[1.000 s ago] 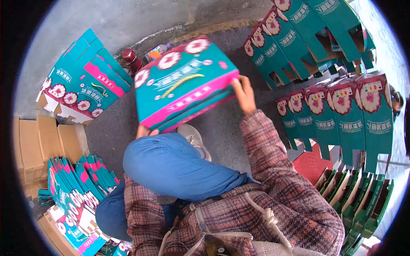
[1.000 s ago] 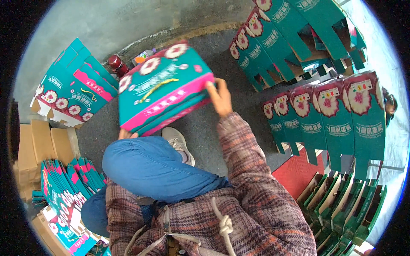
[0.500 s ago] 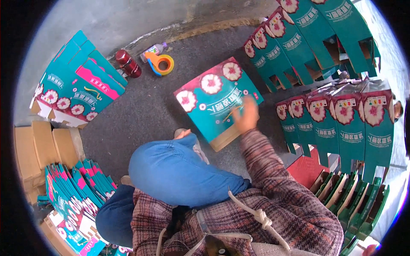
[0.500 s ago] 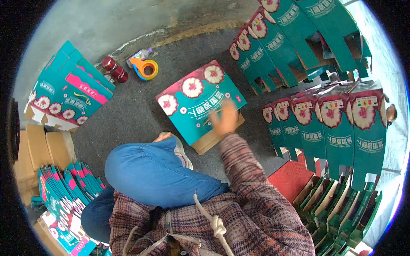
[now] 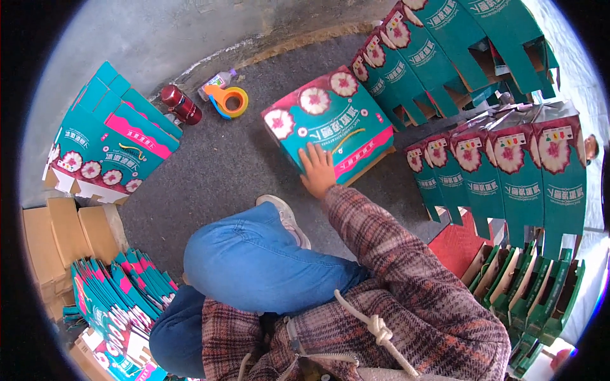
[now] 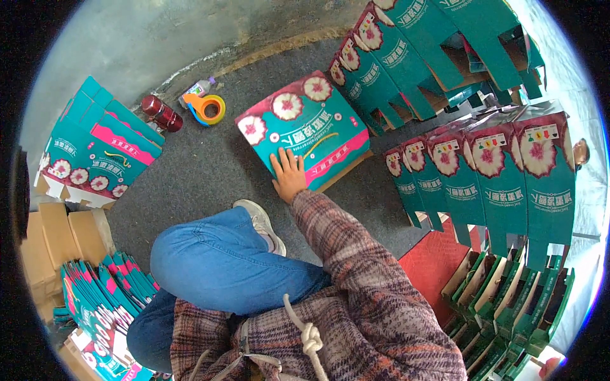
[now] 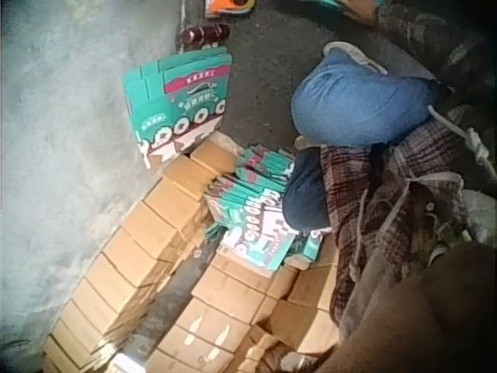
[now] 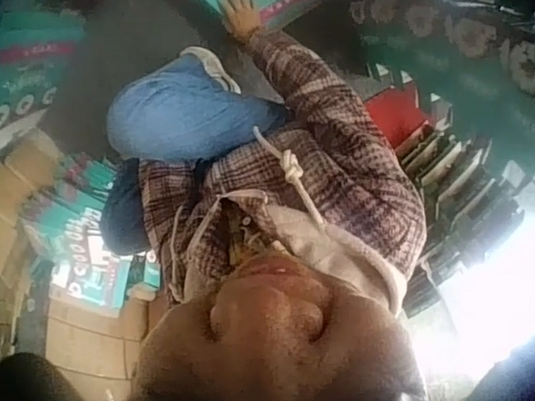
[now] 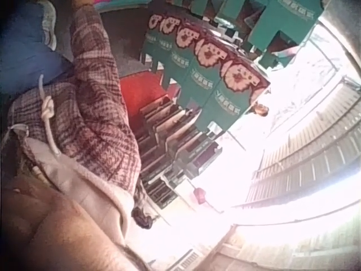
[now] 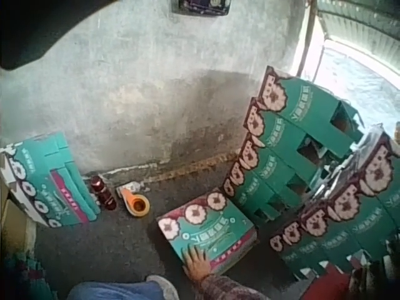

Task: The person folds a cardboard box by hand, presses down the inner flaps, and stacks it onto a pile before repeating the process with another flat sheet.

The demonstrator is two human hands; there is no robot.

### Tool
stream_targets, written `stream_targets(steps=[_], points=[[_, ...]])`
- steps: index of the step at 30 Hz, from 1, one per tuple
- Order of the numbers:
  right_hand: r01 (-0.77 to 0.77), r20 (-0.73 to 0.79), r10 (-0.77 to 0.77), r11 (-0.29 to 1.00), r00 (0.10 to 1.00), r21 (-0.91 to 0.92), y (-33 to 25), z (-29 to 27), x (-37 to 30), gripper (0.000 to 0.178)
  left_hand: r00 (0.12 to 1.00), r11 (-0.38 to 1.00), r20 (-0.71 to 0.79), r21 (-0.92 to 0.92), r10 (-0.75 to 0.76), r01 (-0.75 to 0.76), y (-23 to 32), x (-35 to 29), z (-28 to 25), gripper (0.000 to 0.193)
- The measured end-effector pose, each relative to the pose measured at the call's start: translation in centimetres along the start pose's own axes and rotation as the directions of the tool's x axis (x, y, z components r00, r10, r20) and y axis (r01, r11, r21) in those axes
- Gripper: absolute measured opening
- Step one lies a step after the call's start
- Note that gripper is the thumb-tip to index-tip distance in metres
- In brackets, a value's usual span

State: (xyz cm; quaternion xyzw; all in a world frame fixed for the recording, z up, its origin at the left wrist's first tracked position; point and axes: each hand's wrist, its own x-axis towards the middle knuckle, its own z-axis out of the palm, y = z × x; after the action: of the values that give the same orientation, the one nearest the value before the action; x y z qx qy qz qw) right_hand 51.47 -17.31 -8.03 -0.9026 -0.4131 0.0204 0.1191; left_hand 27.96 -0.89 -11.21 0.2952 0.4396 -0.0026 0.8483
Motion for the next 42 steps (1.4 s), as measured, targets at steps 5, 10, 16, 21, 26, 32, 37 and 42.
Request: stream_targets(steps=[5,10,16,21,26,32,37,42], points=[[-0.004,0.036,0.004,1.000,0.999,-0.015,0.2,-0.6,4.4,0.083,0.947,0.972,-0.318,0.233,0.038,0.039,0.6,-1.1,-3.9,0.059],[-0.102,0.149,0.116,0.990,0.982,-0.100,2.8,-0.3,6.5,0.084,0.950,0.950,0.113,-0.150,0.290,-0.272,12.2,-11.5,5.0,0.071],[-0.107,0.438,0.130,0.991,0.890,-0.076,2.4,-3.3,9.2,0.079,0.655,-0.012,0.497,0.801,0.569,-0.598,17.5,-24.2,11.8,0.044],[0.124,0.012,-0.331,0.387,0.944,0.914,-13.0,-12.5,1.3,0.057,0.264,-0.272,0.341,0.925,0.902,-0.266,11.8,-25.3,13.9,0.040],[-0.043,0.103,-0.296,0.203,0.950,0.978,-15.5,-17.8,-5.0,0.054,0.064,-0.336,0.380,0.874,0.923,-0.351,9.2,-24.4,14.4,0.044],[0.407,-0.242,-0.335,0.624,0.910,0.667,-17.4,-22.3,-8.6,0.056,0.008,-0.378,0.411,0.846,0.912,-0.376,9.1,-24.2,14.0,0.043],[0.592,-0.381,-0.454,0.643,0.805,0.486,-18.1,-22.3,-8.9,0.059,0.028,-0.364,0.402,0.854,0.915,-0.371,9.4,-24.7,14.4,0.040],[0.608,-0.390,-0.467,0.634,0.793,0.477,-18.9,-22.0,-8.9,0.058,0.085,-0.343,0.385,0.888,0.919,-0.307,8.9,-25.3,13.6,0.044]])
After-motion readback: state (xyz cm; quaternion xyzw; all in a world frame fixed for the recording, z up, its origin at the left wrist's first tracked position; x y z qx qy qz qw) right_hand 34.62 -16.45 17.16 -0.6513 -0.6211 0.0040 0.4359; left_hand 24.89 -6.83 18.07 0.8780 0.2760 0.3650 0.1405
